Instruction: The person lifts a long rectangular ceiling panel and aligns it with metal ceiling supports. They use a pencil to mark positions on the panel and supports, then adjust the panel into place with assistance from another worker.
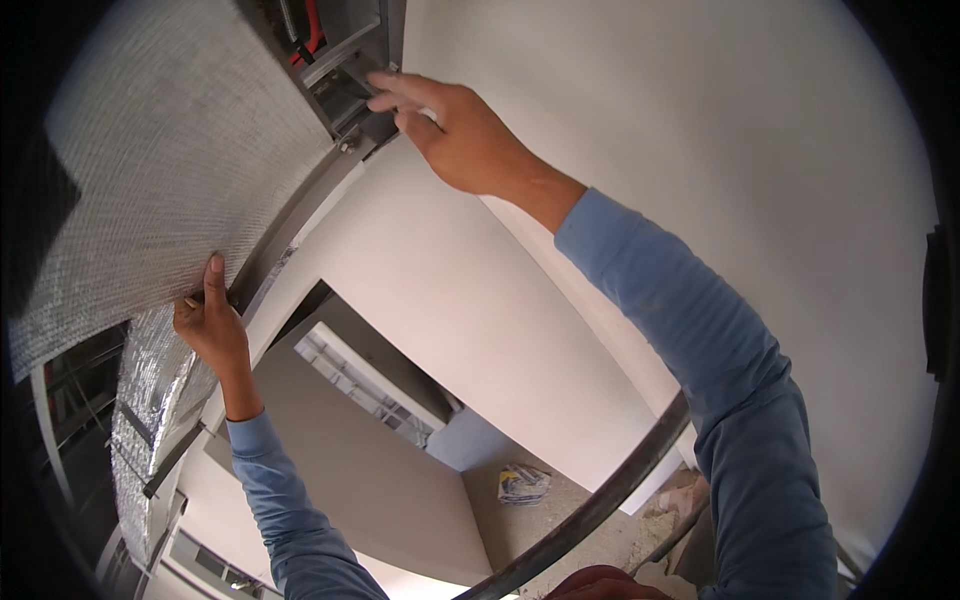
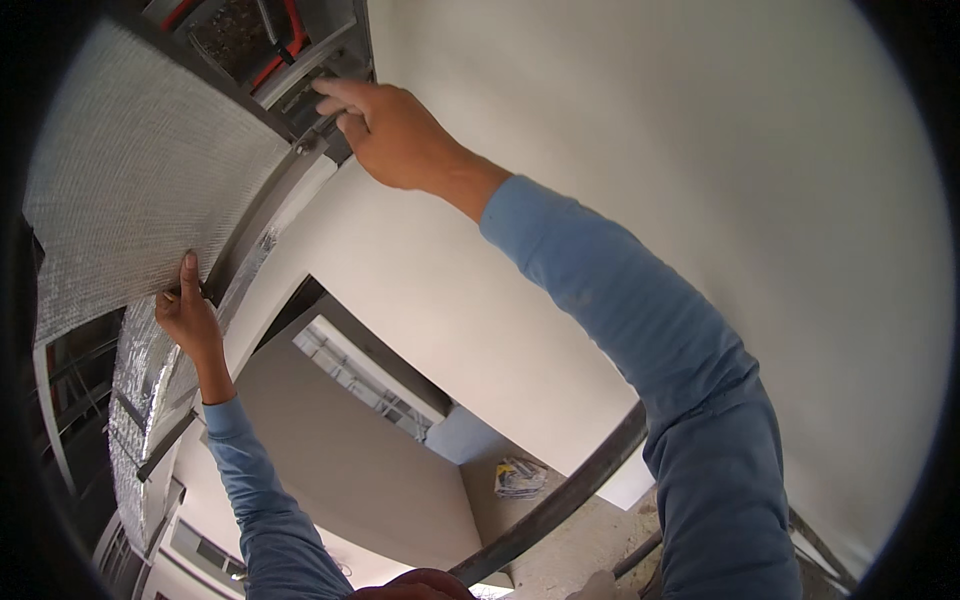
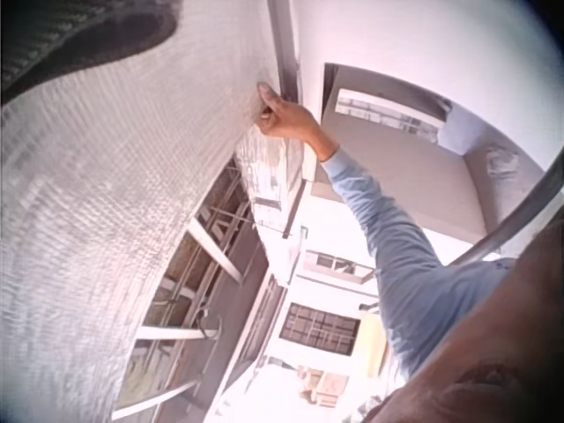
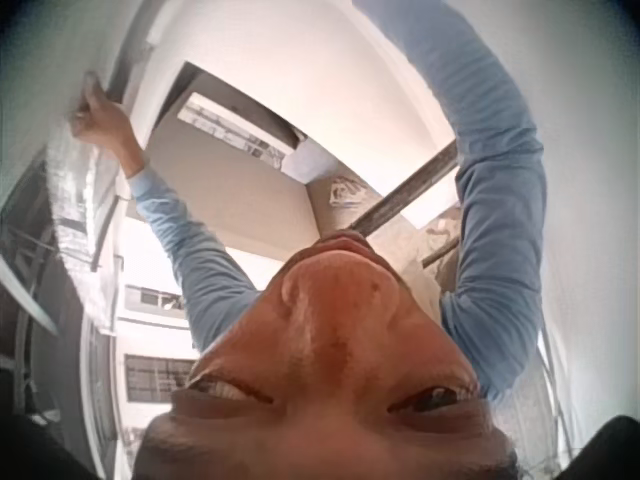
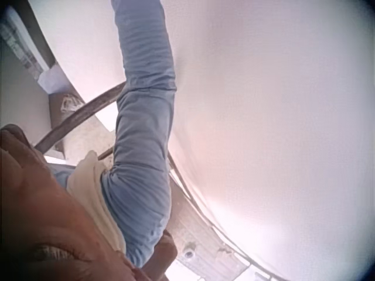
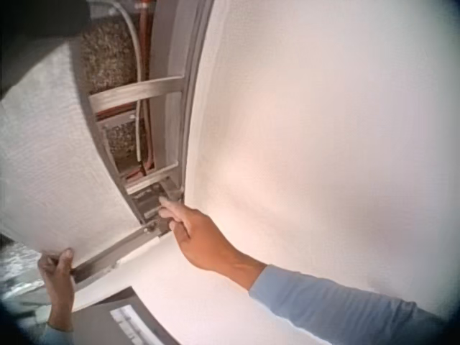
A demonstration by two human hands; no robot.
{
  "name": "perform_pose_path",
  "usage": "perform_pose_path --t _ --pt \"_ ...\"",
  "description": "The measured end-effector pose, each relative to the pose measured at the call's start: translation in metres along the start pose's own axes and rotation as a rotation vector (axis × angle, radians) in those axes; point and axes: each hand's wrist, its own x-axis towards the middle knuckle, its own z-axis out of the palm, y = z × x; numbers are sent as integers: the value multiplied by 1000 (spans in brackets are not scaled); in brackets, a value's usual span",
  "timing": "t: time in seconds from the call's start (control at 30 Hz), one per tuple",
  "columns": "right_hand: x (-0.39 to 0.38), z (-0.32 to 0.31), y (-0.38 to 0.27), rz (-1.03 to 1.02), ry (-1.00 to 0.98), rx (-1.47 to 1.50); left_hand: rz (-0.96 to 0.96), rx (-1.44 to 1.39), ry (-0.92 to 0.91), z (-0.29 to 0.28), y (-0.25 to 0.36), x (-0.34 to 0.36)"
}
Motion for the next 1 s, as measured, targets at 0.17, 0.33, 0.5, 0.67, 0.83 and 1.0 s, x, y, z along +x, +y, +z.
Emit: perform_pose_path --t 0.17,0.33,0.5,0.67,0.83,1.0 --pt "-9 5 29 -75 -50 43 -56 85 6 -6 -5 0" --pt "17 18 20 -219 6 133 -133 13 -18 -11 -14 5" --pt "43 46 -21 -345 110 160 -113 -131 -45 -11 -17 2" --pt "51 56 -21 -338 50 225 -108 -217 -78 -13 -14 5" --pt "60 34 -45 -497 136 384 -98 -117 -106 -15 -6 3" --pt "73 10 -94 -376 -20 408 61 -147 53 -31 23 4"
